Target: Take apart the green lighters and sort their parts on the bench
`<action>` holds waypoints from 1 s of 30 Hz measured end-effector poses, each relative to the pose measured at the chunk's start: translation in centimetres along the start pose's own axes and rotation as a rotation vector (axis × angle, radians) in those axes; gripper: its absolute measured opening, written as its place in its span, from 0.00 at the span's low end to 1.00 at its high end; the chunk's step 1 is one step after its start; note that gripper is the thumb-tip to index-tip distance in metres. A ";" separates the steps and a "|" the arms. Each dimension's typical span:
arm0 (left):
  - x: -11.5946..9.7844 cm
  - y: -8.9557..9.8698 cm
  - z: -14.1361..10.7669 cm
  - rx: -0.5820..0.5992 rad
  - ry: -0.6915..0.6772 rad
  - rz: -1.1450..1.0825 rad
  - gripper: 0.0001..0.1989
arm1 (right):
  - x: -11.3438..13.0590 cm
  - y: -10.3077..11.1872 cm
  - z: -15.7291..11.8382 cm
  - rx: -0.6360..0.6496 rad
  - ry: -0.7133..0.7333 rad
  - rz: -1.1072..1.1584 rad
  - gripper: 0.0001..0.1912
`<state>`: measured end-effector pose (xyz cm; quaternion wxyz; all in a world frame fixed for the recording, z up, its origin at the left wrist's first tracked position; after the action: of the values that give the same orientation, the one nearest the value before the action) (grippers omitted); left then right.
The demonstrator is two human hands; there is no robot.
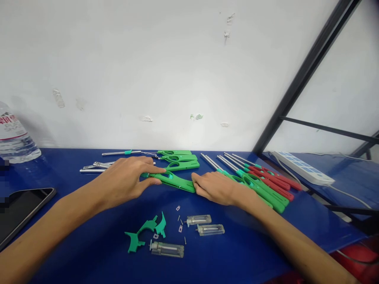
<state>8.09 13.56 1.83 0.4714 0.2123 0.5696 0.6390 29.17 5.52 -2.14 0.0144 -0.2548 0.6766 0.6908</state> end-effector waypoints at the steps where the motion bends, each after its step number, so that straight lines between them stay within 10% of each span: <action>1: 0.0 0.0 0.0 -0.004 0.000 -0.006 0.19 | 0.1 0.0 0.0 -0.003 -0.001 -0.003 0.11; 30: -3.1 1.1 -0.9 -0.377 -0.384 0.296 0.14 | -2.0 0.1 0.7 -0.119 -0.272 0.033 0.12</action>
<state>8.39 10.56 3.46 0.5033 0.3187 0.3043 0.7433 30.63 6.80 -1.33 0.0795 -0.1484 0.6304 0.7578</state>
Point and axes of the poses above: each hand's wrist, its own z-axis towards the middle knuckle, its own y-axis out of the back of the hand, x = y × z, the point moved 5 cm from there along z, towards the middle knuckle, and after that the axes turned 11 degrees about -z, right-handed, at the moved point
